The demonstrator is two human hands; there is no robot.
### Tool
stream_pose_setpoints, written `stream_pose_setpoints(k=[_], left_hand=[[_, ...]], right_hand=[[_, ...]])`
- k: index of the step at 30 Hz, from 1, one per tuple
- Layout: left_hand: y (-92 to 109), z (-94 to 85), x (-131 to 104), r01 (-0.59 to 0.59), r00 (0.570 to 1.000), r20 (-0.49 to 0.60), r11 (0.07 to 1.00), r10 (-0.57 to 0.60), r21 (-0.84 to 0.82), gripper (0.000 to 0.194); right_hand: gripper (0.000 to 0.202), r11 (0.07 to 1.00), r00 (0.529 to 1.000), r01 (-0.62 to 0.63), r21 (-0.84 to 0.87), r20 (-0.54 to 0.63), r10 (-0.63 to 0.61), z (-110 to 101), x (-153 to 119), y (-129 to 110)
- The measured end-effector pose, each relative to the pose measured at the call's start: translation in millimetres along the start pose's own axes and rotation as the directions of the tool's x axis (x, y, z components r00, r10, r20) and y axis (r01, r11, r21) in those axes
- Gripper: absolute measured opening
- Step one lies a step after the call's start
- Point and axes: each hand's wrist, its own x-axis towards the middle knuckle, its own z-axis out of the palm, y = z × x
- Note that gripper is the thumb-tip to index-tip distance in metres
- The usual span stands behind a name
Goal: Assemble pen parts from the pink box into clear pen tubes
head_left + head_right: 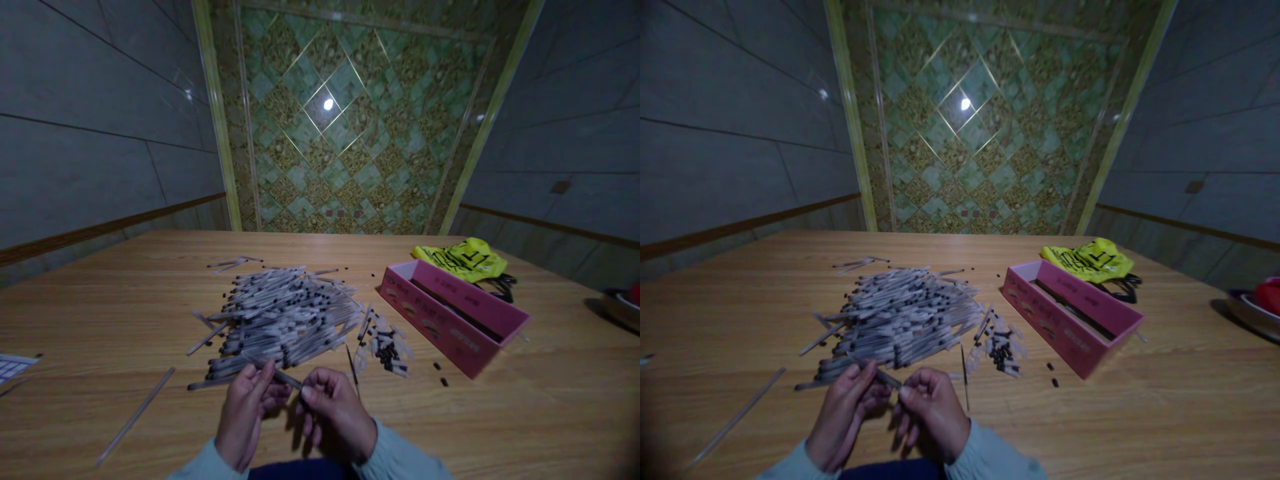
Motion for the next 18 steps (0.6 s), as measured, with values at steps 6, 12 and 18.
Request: stream_pose_setpoints(k=[6,12,18], left_hand=[[-0.3,0.2,-1.2,-0.056,0.998,0.000,0.996,0.056,0.065,0.032],[-0.8,-5.6,1.5,-0.118,0.990,-0.058,0.986,0.125,0.122,0.032],[5.4,-19.4,12.1,-0.182,0.950,-0.267,0.982,0.163,-0.047,0.033]], right_hand=[[0.037,1.000,1.000,-0.003,0.016,-0.025,0.003,-1.4,0.5,2.7],[0.023,0.999,0.991,-0.047,-0.019,-0.129,0.044,-2.4,3.7,-0.7],[0.008,0.783,0.949,0.081,-0.617,-0.191,-0.249,-40.9,-11.4,-82.5]])
